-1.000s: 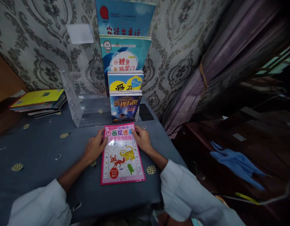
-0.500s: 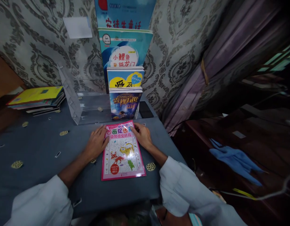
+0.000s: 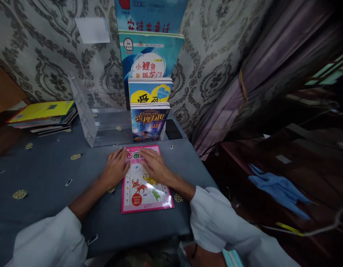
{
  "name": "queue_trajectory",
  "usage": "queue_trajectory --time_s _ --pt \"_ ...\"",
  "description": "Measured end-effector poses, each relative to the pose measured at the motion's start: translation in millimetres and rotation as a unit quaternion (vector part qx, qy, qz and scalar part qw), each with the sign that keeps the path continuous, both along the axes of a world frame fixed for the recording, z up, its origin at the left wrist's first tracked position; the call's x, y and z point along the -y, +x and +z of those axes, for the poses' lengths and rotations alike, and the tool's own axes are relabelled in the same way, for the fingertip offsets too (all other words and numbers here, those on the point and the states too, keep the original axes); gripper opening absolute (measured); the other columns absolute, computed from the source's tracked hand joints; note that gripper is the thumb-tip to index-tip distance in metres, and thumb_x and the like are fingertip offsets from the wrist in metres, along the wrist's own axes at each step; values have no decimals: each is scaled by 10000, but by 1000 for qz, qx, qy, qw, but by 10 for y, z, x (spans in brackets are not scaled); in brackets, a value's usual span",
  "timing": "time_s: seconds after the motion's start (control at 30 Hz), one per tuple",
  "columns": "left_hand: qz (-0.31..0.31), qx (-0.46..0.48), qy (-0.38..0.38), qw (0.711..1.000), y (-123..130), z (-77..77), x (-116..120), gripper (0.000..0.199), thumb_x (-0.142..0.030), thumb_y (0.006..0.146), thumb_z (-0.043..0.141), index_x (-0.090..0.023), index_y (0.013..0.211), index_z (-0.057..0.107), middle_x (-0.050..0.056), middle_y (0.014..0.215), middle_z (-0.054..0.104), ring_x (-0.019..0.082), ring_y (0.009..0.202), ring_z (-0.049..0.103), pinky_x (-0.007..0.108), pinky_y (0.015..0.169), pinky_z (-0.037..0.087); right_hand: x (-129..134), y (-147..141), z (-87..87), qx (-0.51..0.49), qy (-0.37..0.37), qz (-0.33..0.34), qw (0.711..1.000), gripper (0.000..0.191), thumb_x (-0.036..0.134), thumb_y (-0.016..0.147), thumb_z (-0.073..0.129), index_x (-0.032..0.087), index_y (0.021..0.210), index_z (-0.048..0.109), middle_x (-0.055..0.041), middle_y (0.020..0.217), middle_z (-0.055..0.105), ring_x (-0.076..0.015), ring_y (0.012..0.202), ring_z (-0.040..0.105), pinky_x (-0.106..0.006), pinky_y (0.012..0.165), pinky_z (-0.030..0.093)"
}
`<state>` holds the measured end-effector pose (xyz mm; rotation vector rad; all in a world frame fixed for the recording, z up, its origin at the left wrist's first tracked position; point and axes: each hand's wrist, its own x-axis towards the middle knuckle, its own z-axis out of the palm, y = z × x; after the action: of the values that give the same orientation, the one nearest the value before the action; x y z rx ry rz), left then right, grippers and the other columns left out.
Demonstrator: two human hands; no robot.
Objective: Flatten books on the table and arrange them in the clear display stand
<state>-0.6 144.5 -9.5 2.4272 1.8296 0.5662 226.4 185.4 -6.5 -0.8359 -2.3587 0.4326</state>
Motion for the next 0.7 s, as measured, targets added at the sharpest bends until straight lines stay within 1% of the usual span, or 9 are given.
queue_trajectory --time_s 0.03,0.1,0.17,0.23,0.33,0.43,0.53,0.6,0.7 --pt "1 -4 1 1000 -1 -3 -1 479 -302 986 397 -112 1409 519 204 1492 540 343 1439 429 541 1110 396 41 -86 6 19 -3 39 999 468 312 1041 403 183 1481 494 -127 1522 527 -250 1435 445 -490 1193 365" --pt "1 -13 5 1000 -3 -11 -3 498 -296 984 392 -96 1428 495 207 1479 553 341 1432 439 528 1099 407 83 -235 -8 57 -11 83 995 507 316 1051 382 153 1530 419 -142 1589 447 -241 1505 357 -493 1237 306" --pt "-2 -21 9 1000 -2 -18 -6 501 -296 987 377 -79 1423 496 212 1473 557 346 1428 443 522 1092 413 77 -330 -48 87 -19 89 992 525 321 1057 373 135 1547 386 -159 1608 415 -245 1529 317 -504 1253 277" --pt "-3 -22 11 1000 2 -21 -8 496 -299 991 367 -75 1412 507 216 1475 553 354 1429 437 533 1095 407 42 -349 -96 106 -22 76 991 537 328 1057 383 122 1553 374 -174 1609 405 -256 1536 304 -516 1258 267" --pt "-3 -19 4 1000 11 -7 -8 487 -304 988 385 -89 1404 516 214 1486 542 356 1438 422 549 1111 389 -29 -227 -142 119 -21 41 992 565 355 1048 430 109 1554 376 -190 1609 396 -277 1536 301 -522 1258 270" --pt "0 -28 -5 1000 14 22 -4 480 -312 991 392 -95 1400 519 207 1498 533 352 1439 420 545 1122 380 -104 25 -154 119 -28 -7 992 561 370 1051 423 79 1530 419 -221 1591 409 -304 1526 320 -546 1253 268" --pt "1 -47 -13 999 11 41 -2 472 -317 998 381 -88 1386 525 199 1506 527 348 1437 424 538 1125 380 -176 276 -173 104 -33 -53 993 528 350 1057 394 109 1524 441 -205 1581 428 -304 1512 352 -574 1245 267" --pt "1 -55 -13 998 7 41 -1 464 -318 1001 376 -99 1382 524 187 1511 527 335 1445 418 530 1130 381 -219 383 -198 92 -38 -64 993 518 336 1056 382 145 1535 433 -177 1581 439 -292 1505 368 -580 1239 277" --pt "1 -57 -6 998 3 29 -1 465 -321 1004 369 -123 1405 502 171 1516 527 311 1456 415 518 1138 384 -276 445 -236 73 -55 -57 994 517 348 1060 357 176 1543 427 -149 1577 455 -276 1502 373 -576 1237 290"
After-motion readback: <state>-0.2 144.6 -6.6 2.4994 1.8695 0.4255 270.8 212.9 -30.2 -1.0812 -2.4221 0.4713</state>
